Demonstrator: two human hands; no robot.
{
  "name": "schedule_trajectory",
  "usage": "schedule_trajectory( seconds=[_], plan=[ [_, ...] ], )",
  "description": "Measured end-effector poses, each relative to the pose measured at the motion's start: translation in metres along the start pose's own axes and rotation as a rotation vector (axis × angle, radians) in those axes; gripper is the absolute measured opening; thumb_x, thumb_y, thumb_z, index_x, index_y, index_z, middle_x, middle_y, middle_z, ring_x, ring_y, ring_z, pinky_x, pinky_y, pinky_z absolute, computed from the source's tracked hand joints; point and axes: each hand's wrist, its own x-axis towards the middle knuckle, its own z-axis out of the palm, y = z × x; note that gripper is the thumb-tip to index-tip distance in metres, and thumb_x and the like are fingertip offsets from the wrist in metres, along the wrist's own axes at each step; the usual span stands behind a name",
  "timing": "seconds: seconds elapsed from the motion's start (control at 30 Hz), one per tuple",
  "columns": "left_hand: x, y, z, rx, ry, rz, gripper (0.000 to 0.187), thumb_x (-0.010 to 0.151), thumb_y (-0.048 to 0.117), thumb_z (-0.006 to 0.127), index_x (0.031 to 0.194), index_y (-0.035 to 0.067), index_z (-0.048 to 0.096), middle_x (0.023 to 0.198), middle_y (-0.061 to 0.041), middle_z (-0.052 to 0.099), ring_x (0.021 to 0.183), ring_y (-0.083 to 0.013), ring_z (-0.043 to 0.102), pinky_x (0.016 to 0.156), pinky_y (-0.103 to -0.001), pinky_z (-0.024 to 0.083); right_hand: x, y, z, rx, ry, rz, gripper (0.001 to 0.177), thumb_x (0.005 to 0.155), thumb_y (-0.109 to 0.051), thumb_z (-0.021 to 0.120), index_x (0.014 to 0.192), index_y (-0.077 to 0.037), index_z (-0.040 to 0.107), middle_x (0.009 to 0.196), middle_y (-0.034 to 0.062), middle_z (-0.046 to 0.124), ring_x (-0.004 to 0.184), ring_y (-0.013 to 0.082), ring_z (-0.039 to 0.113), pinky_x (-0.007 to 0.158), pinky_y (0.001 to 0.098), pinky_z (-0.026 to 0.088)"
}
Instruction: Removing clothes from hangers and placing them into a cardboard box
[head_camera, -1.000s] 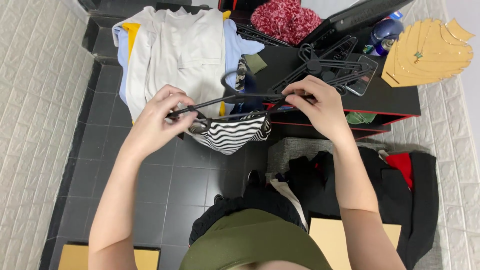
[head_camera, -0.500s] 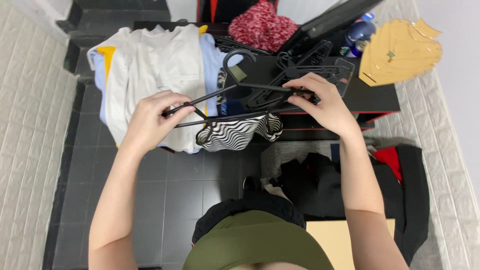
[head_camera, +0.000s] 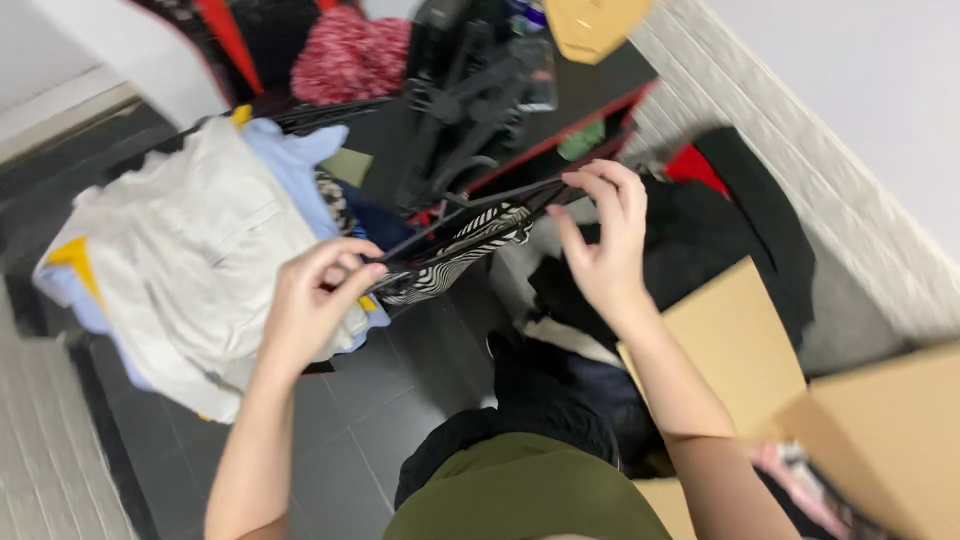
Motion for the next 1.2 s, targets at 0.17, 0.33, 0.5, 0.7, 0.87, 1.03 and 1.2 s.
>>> schedule_trajectory(
  seconds=[0.17, 0.33, 0.5, 0.7, 0.87, 1.03, 1.2],
  plan=[
    [-0.020, 0.026, 0.082, -0.082, -0.062, 0.182, 0.011, 0.093, 0.012, 0.082, 0.090, 0.007, 0.072, 0.090, -0.008, 0.077, 0.076, -0.0301, 0.071, 0.075, -0.038, 0.057, -0.090, -0.045, -0.007, 0.115, 0.185, 0.332, 0.053, 0.089, -0.016, 0.087, 0.136, -0.007, 0.063, 0.092, 0.0060, 0.070, 0.090, 0.0250, 0.072, 0.094, 0.0417, 0.055],
    [-0.067, 0.064, 0.174, -0.183, -0.217, 0.241, 0.013, 0.099, 0.012, 0.073, 0.112, 0.008, 0.071, 0.086, -0.012, 0.069, 0.077, -0.0308, 0.070, 0.074, -0.040, 0.059, -0.138, -0.079, -0.033, 0.123, 0.308, 0.623, 0.070, 0.094, -0.010, 0.081, 0.151, 0.000, 0.043, 0.095, 0.0148, 0.066, 0.087, 0.0263, 0.071, 0.084, 0.0369, 0.059],
    [-0.108, 0.075, 0.247, -0.270, -0.353, 0.351, 0.020, 0.102, 0.009, 0.067, 0.122, 0.010, 0.067, 0.092, -0.010, 0.065, 0.083, -0.0279, 0.071, 0.080, -0.037, 0.060, -0.188, -0.079, -0.099, -0.134, 0.491, 0.760, 0.047, 0.098, -0.007, 0.076, 0.140, -0.004, 0.058, 0.078, 0.0059, 0.059, 0.071, 0.0198, 0.067, 0.072, 0.0320, 0.061],
    [-0.114, 0.105, 0.289, -0.196, -0.599, 0.530, 0.018, 0.101, 0.012, 0.071, 0.118, 0.014, 0.071, 0.090, -0.010, 0.068, 0.080, -0.0291, 0.071, 0.071, -0.040, 0.060, -0.268, -0.091, -0.211, -0.806, 0.234, 0.705, 0.044, 0.088, -0.055, 0.079, 0.112, -0.020, 0.068, 0.115, 0.0065, 0.048, 0.106, 0.0316, 0.056, 0.100, 0.0471, 0.045],
    [-0.114, 0.143, 0.342, -0.187, -0.985, 0.558, 0.019, 0.100, 0.012, 0.066, 0.117, 0.013, 0.074, 0.092, -0.003, 0.067, 0.079, -0.0161, 0.061, 0.070, -0.030, 0.048, -0.351, -0.106, -0.315, -0.681, -0.066, 0.659, 0.030, 0.106, -0.038, 0.055, 0.109, -0.013, 0.072, 0.102, 0.0015, 0.074, 0.097, 0.0283, 0.065, 0.093, 0.0384, 0.047],
    [-0.147, 0.183, 0.440, -0.139, -0.954, 0.788, 0.027, 0.103, 0.021, 0.065, 0.126, 0.007, 0.068, 0.112, -0.008, 0.069, 0.097, -0.0258, 0.060, 0.089, -0.043, 0.049, -0.404, -0.124, -0.384, -0.755, 0.099, 0.886, 0.025, 0.109, -0.031, 0.054, 0.106, -0.013, 0.071, 0.110, 0.0018, 0.071, 0.094, 0.0256, 0.069, 0.072, 0.0367, 0.049],
    [-0.179, 0.218, 0.519, -0.113, -0.906, 0.816, 0.043, 0.105, 0.021, 0.061, 0.144, 0.003, 0.055, 0.143, -0.015, 0.056, 0.136, -0.0355, 0.050, 0.115, -0.052, 0.040, -0.478, -0.116, -0.457, -0.930, 0.248, 1.005, 0.027, 0.111, -0.029, 0.052, 0.110, -0.008, 0.069, 0.100, 0.0060, 0.070, 0.085, 0.0259, 0.068, 0.070, 0.0370, 0.051]
  ],
)
